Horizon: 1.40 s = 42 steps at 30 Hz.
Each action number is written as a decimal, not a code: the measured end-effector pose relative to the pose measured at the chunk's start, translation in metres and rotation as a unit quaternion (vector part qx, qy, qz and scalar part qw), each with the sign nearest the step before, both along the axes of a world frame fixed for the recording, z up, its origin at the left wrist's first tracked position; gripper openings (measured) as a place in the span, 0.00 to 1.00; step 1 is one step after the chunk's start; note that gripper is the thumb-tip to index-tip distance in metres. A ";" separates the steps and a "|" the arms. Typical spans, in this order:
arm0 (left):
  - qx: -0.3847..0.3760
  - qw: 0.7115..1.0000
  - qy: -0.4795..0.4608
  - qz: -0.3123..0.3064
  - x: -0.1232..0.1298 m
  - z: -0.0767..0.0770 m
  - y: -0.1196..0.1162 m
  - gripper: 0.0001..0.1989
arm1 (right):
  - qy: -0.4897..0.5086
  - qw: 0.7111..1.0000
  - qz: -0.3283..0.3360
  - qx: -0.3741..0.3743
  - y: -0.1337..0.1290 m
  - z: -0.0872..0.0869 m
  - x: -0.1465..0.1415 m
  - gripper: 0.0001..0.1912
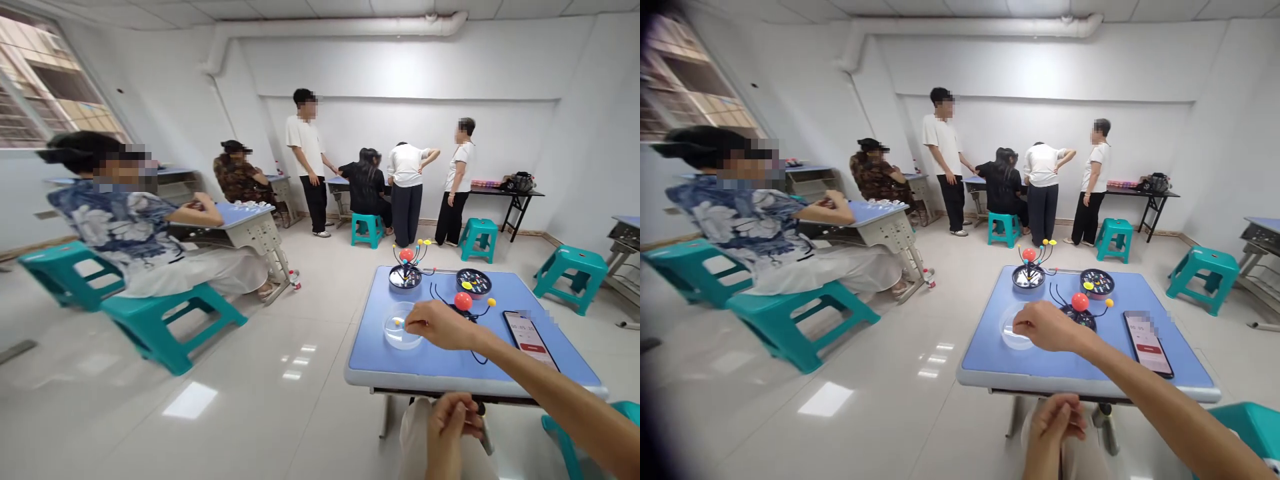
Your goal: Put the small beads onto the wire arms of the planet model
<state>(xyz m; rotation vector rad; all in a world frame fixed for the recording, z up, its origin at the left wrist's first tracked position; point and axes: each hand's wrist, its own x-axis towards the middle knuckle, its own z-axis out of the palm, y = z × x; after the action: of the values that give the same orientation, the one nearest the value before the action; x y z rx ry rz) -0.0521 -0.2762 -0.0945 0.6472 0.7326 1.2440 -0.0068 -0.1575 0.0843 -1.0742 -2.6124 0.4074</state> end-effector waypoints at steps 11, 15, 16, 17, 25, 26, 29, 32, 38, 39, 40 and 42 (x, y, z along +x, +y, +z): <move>0.135 0.942 0.286 0.110 -0.007 0.041 0.031 0.13 | 0.539 0.758 -0.260 -0.262 -0.049 -0.015 0.164 0.15; 0.308 0.863 0.381 0.124 0.019 0.031 0.042 0.14 | 0.627 0.638 -0.278 -0.350 -0.054 -0.054 0.163 0.19; 0.338 0.843 0.399 0.126 0.024 0.029 0.045 0.15 | 0.636 0.622 -0.279 -0.362 -0.054 -0.062 0.160 0.20; 0.360 0.825 0.416 0.130 0.028 0.027 0.048 0.16 | 0.642 0.610 -0.277 -0.371 -0.054 -0.069 0.158 0.19; 0.457 0.753 0.451 0.146 0.039 0.019 0.068 0.09 | 0.634 0.608 -0.277 -0.390 -0.058 -0.106 0.154 0.16; 0.465 0.750 0.447 0.151 0.039 0.018 0.070 0.09 | 0.627 0.613 -0.280 -0.391 -0.059 -0.107 0.153 0.16; 0.470 0.749 0.438 0.162 0.039 0.016 0.072 0.09 | 0.608 0.625 -0.283 -0.399 -0.062 -0.106 0.148 0.18; 0.470 0.755 0.431 0.151 0.038 0.014 0.074 0.10 | 0.587 0.644 -0.295 -0.391 -0.063 -0.101 0.144 0.20; 0.474 0.756 0.430 0.134 0.039 0.013 0.075 0.11 | 0.501 0.747 -0.305 -0.313 -0.065 -0.101 0.145 0.18; 0.473 0.757 0.431 0.132 0.039 0.013 0.075 0.11 | 0.483 0.765 -0.301 -0.300 -0.065 -0.101 0.145 0.17; 0.470 0.758 0.433 0.128 0.039 0.013 0.075 0.12 | 0.465 0.783 -0.297 -0.286 -0.064 -0.100 0.146 0.17; 0.466 0.760 0.437 0.118 0.040 0.014 0.076 0.13 | 0.430 0.820 -0.282 -0.252 -0.063 -0.097 0.146 0.15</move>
<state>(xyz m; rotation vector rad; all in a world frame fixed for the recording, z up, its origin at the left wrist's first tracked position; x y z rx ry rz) -0.0124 -0.2007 -0.0809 2.1203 0.9312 1.5037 0.1388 -0.2210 -0.0123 -1.3232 -1.3349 1.1451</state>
